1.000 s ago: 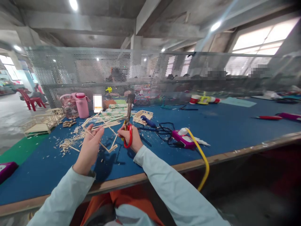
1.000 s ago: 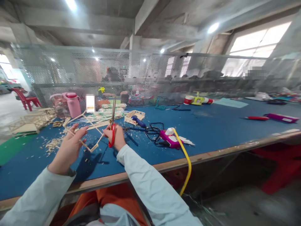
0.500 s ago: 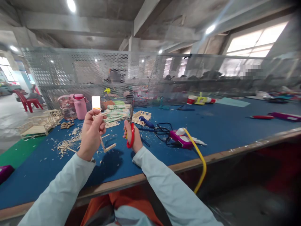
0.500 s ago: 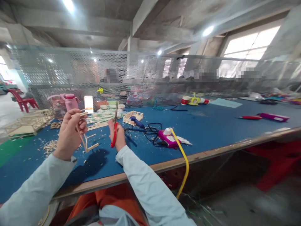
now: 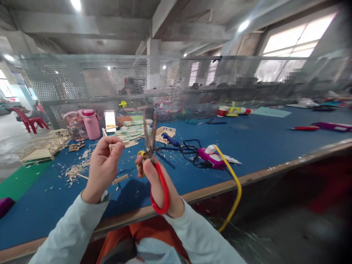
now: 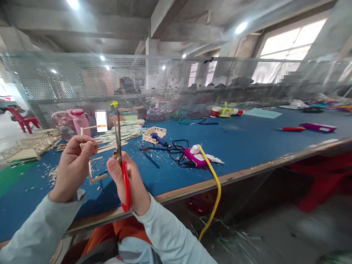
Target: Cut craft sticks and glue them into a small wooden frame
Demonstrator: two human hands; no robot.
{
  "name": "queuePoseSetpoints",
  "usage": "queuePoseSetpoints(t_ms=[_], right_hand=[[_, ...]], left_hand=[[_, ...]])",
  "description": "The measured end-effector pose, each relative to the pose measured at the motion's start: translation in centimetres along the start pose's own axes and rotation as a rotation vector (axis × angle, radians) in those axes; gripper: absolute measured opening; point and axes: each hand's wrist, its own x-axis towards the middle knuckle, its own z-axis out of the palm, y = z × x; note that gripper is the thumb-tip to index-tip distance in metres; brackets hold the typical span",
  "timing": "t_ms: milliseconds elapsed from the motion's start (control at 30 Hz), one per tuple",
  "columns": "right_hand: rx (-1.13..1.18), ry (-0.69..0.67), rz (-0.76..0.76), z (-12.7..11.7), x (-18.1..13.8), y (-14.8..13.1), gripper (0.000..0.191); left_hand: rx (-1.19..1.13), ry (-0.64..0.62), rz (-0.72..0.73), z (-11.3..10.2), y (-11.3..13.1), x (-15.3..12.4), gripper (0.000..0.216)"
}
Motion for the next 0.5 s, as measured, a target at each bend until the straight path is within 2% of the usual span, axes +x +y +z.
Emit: queuePoseSetpoints(t_ms=[100,167,233,367,500], right_hand=[[0.071,0.070,-0.015,-0.1,-0.7,0.4,0.041],[0.102,0.085,0.036,-0.1,-1.0,1.0,0.041],[0.121,0.062,0.124,-0.1,-1.3,1.8,0.042],[0.129,-0.041,0.250,0.4,-1.9,3.2,0.047],[0.117,-0.148,0.303,1.1,-2.6,3.9,0.050]], left_hand=[[0.104,-0.068,-0.234,-0.6,-0.9,0.3,0.021],[0.053,-0.068,-0.310,-0.8,-1.8,0.6,0.022],[-0.030,-0.001,-0.269,-0.8,-2.5,0.7,0.021],[-0.146,0.130,-0.064,-0.4,-2.7,0.2,0.017],[-0.127,0.195,0.063,-0.1,-2.5,-1.0,0.014]])
